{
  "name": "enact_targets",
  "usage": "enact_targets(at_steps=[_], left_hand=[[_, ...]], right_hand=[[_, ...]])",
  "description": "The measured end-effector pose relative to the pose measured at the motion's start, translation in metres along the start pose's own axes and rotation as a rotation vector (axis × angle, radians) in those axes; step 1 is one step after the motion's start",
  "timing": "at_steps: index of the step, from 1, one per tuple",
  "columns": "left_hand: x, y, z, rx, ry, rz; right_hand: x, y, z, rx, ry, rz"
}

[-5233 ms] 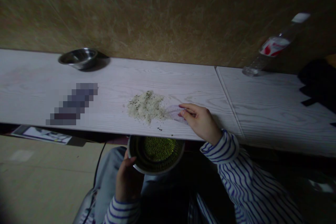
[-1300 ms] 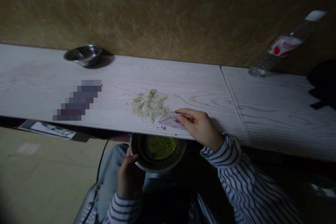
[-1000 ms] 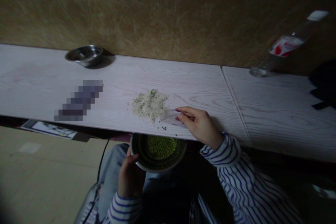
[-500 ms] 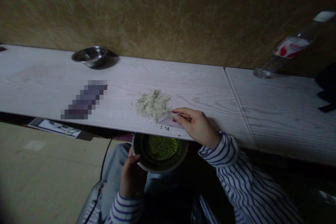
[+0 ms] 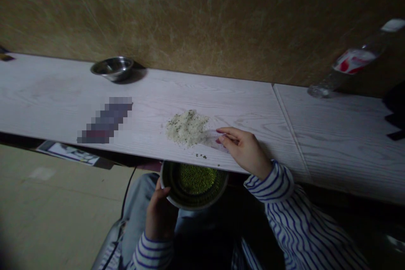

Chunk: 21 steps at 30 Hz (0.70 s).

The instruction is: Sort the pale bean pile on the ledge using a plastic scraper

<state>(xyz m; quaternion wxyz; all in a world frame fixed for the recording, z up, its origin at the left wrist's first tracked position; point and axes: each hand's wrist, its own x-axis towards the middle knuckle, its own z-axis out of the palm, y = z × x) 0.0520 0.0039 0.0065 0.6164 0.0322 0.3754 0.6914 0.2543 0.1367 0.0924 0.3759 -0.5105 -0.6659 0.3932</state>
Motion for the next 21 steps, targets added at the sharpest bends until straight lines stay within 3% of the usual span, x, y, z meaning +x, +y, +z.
enact_targets(at_steps=[21], left_hand=[[-0.0018,0.0021,0.0026,-0.024,0.030,-0.005]], right_hand=[[0.0049,-0.0063,0.0046,-0.043,-0.058,-0.005]])
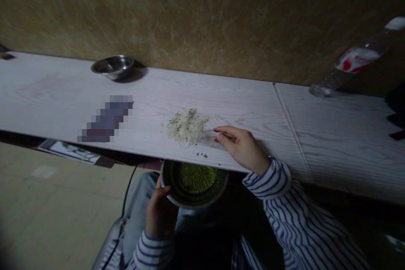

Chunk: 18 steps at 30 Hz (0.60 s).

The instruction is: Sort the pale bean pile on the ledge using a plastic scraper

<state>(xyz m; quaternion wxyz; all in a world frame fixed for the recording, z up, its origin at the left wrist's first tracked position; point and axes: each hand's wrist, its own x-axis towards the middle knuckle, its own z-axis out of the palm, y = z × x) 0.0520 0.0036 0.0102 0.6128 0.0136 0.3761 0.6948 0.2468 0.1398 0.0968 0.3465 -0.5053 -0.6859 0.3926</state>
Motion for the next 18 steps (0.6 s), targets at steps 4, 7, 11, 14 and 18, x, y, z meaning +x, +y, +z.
enact_targets(at_steps=[4,7,11,14,18], left_hand=[[0.002,0.000,0.001,0.011,0.010,0.000],[0.000,0.000,0.002,0.021,0.025,0.001],[-0.001,0.000,0.003,0.036,0.021,-0.004],[-0.002,0.000,0.004,0.049,0.028,0.006],[-0.002,-0.001,0.006,0.046,0.046,0.027]], right_hand=[[-0.003,0.000,-0.006,-0.048,-0.041,-0.010],[-0.003,0.001,-0.008,-0.063,-0.048,-0.013],[-0.001,0.001,-0.003,-0.087,-0.056,-0.024],[0.000,-0.004,0.001,-0.087,-0.087,-0.033],[-0.001,-0.009,0.000,-0.088,-0.105,-0.038]])
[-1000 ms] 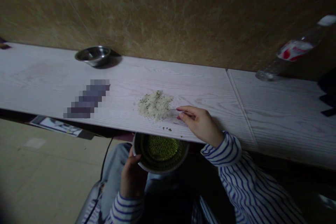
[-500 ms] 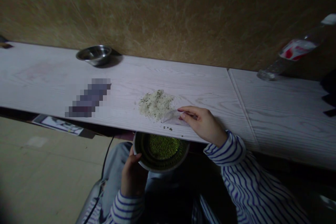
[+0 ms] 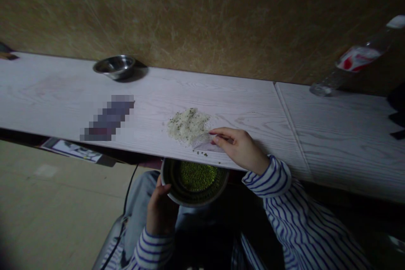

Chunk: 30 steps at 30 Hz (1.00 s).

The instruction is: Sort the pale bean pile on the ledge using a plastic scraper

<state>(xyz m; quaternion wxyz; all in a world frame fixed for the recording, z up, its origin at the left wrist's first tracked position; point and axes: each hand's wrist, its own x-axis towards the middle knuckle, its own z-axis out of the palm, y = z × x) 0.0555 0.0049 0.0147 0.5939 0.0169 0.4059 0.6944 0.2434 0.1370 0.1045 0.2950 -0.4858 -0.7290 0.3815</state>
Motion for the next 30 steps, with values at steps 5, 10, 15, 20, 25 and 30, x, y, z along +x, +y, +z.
enact_targets(at_steps=[5,10,15,20,25,30], left_hand=[[0.0015,0.0000,-0.0025,-0.022,-0.016,-0.009],[0.0025,-0.0006,-0.0074,-0.035,-0.032,-0.020],[0.0023,0.0004,-0.0073,-0.018,-0.029,-0.022],[0.0016,0.0027,-0.0037,-0.007,-0.038,-0.017],[-0.0001,0.0029,-0.0004,-0.002,-0.024,-0.020],[-0.0003,0.0015,0.0000,-0.012,-0.003,-0.002]], right_hand=[[-0.0040,0.0004,-0.0033,0.030,0.009,0.024],[-0.0037,0.0025,-0.0027,0.015,-0.015,0.024],[-0.0017,0.0042,-0.0050,-0.004,0.020,0.024],[-0.0027,0.0034,-0.0041,0.030,-0.010,0.024],[-0.0020,0.0031,-0.0028,0.017,-0.028,0.020],[0.0001,0.0012,-0.0013,-0.007,-0.044,0.013]])
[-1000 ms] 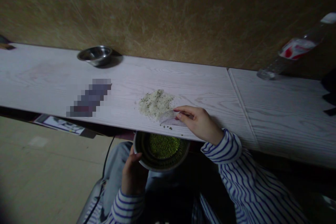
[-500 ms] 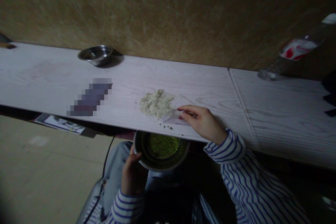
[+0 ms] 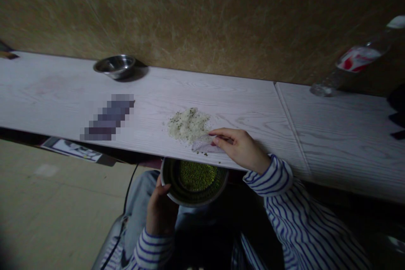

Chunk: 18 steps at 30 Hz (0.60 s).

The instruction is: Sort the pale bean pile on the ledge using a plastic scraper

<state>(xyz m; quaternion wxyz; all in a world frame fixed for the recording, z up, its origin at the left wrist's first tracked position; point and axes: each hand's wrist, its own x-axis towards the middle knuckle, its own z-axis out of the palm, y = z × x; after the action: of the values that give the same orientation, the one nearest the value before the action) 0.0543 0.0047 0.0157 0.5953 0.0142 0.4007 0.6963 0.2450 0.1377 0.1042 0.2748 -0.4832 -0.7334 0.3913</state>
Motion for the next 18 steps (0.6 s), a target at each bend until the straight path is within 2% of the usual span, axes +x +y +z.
enact_targets(at_steps=[8,18], left_hand=[[0.0010,-0.0007,-0.0059,-0.010,-0.026,-0.010],[0.0008,0.0017,-0.0015,0.007,-0.029,-0.014]], right_hand=[[0.0009,0.0050,-0.0058,0.025,0.039,0.017],[-0.0013,0.0060,-0.0065,0.045,0.057,0.022]])
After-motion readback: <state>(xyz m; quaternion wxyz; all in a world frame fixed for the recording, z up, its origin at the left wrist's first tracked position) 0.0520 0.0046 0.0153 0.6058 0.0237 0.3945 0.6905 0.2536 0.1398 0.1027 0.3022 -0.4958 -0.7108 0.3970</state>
